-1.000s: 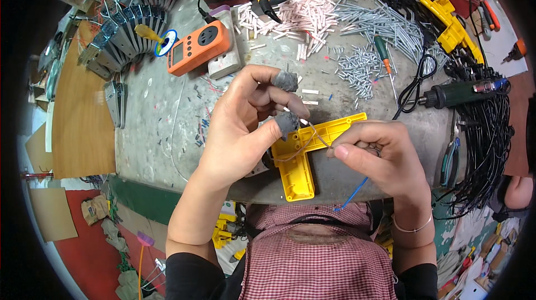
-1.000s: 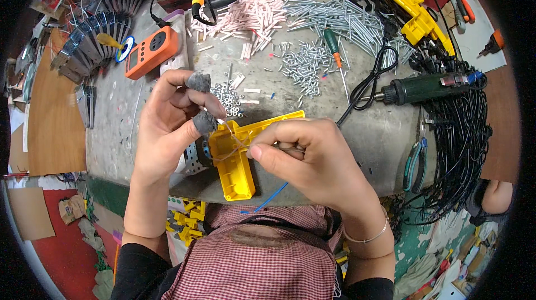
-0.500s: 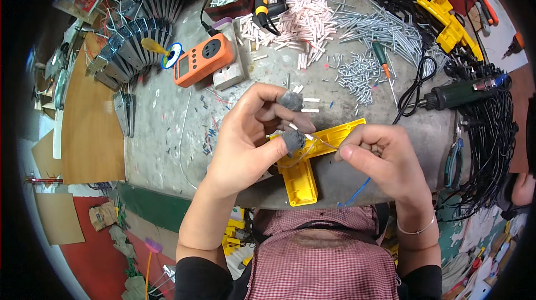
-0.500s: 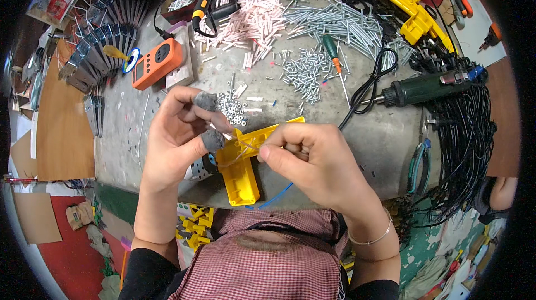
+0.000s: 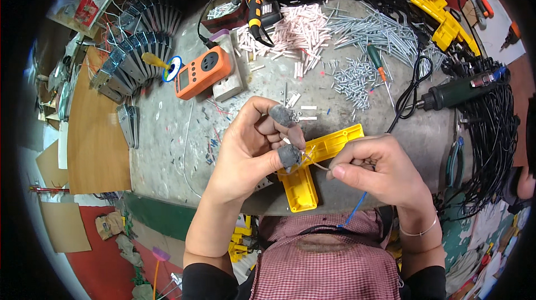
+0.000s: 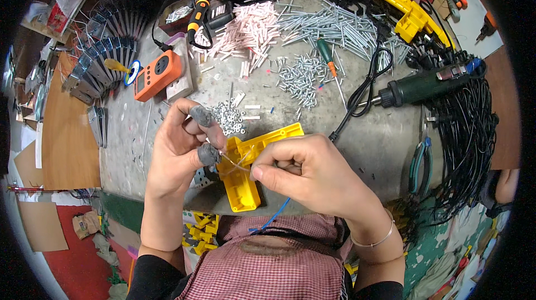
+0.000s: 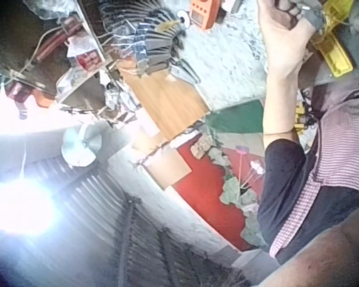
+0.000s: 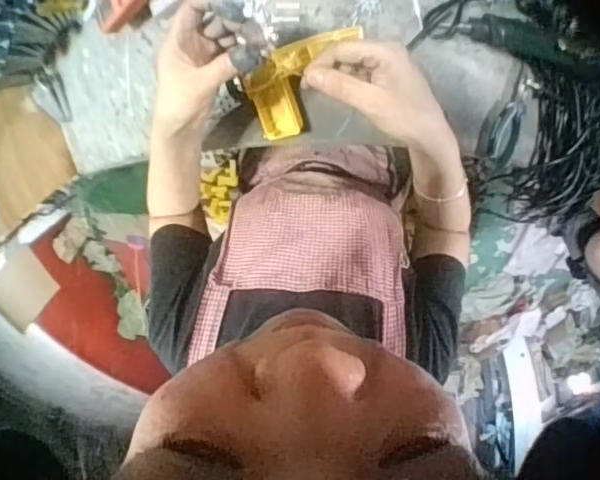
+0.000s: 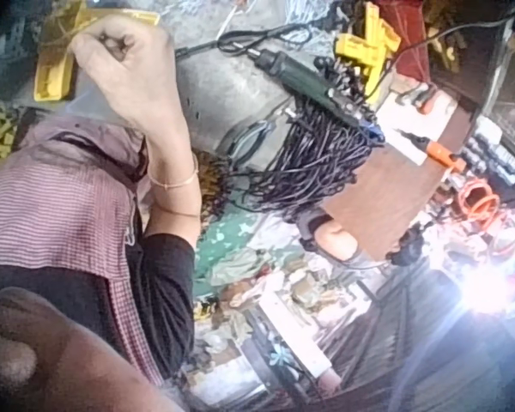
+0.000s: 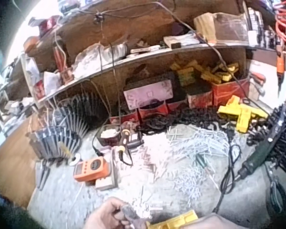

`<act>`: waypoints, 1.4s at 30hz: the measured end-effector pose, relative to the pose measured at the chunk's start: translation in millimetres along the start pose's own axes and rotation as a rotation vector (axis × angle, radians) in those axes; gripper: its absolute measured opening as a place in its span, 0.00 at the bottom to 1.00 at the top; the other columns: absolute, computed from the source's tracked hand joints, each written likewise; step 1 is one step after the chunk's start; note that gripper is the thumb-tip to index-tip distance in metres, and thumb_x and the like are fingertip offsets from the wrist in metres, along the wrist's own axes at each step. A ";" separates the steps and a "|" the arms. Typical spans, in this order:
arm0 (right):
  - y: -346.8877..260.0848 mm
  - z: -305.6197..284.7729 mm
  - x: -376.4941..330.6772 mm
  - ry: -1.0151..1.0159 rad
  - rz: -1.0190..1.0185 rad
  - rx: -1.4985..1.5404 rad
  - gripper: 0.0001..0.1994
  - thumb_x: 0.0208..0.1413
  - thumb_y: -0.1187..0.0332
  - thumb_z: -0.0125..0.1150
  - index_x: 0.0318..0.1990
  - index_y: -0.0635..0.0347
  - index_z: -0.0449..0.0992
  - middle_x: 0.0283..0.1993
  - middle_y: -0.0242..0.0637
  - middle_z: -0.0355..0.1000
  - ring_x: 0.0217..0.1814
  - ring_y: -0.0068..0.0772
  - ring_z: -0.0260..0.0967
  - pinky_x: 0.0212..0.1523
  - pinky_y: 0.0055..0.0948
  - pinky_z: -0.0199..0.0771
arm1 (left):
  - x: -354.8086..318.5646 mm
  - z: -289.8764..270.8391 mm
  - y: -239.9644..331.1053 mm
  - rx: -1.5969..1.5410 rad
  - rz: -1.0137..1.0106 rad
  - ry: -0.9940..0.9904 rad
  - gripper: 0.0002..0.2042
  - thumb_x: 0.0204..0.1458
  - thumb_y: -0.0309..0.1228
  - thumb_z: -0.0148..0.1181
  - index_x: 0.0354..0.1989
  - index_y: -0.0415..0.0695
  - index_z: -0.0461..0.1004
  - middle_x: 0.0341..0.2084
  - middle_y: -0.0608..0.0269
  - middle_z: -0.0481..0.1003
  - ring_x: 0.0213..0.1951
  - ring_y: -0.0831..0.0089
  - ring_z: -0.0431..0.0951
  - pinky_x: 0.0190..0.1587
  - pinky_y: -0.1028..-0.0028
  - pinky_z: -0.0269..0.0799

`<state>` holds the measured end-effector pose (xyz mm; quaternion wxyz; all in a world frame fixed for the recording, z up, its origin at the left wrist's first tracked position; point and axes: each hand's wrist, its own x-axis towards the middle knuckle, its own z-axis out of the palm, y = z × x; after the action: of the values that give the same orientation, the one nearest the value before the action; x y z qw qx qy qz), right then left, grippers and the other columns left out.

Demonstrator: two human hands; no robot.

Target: The person assembles handheld heating tools by connecting internal wires, fitting the plastic housing pieces onto the metal heating plates, and fastening the casing components using an electric screwdriver.

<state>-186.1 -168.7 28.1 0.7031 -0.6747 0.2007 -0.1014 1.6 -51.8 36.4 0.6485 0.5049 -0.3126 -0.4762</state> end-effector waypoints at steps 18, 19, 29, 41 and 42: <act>7.8 16.8 -1.6 -0.009 -0.288 -0.394 0.31 0.58 0.56 0.58 0.62 0.60 0.54 0.31 0.50 0.72 0.34 0.57 0.73 0.32 0.44 0.71 | -24.9 32.5 -15.6 0.800 0.512 -0.124 0.19 0.37 0.16 0.62 0.42 0.38 0.75 0.31 0.51 0.78 0.32 0.57 0.80 0.33 0.66 0.76; 7.0 16.0 -0.5 0.013 -0.236 -0.348 0.33 0.56 0.55 0.59 0.63 0.60 0.53 0.32 0.50 0.73 0.34 0.56 0.74 0.32 0.44 0.71 | -24.3 31.4 -14.8 0.805 0.507 -0.161 0.20 0.37 0.16 0.61 0.44 0.39 0.74 0.32 0.51 0.78 0.33 0.58 0.80 0.35 0.67 0.76; 13.7 1.1 5.4 0.124 -0.038 0.253 0.07 0.51 0.70 0.65 0.30 0.65 0.75 0.31 0.29 0.65 0.29 0.16 0.61 0.28 0.18 0.61 | 107.9 -71.6 -13.0 1.797 0.380 0.166 0.16 0.39 0.17 0.52 0.40 0.39 0.73 0.33 0.50 0.77 0.36 0.56 0.78 0.38 0.62 0.74; 13.8 10.4 13.7 0.317 -0.155 0.078 0.09 0.48 0.68 0.69 0.29 0.66 0.76 0.28 0.28 0.65 0.27 0.14 0.56 0.26 0.17 0.54 | 36.8 -17.3 0.2 0.787 0.224 0.039 0.18 0.43 0.19 0.54 0.46 0.37 0.64 0.31 0.59 0.74 0.37 0.73 0.77 0.42 0.74 0.72; 14.2 11.1 15.8 0.300 -0.174 0.025 0.10 0.48 0.69 0.69 0.29 0.66 0.76 0.28 0.29 0.65 0.27 0.14 0.56 0.26 0.18 0.55 | 24.5 -11.5 2.7 0.625 0.189 0.051 0.18 0.44 0.19 0.53 0.47 0.36 0.63 0.33 0.61 0.73 0.39 0.77 0.75 0.44 0.76 0.71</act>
<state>-169.2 -164.2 11.9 0.6622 -0.6580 0.2426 -0.2640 21.2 -70.5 33.7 0.5111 0.6600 -0.4729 -0.2821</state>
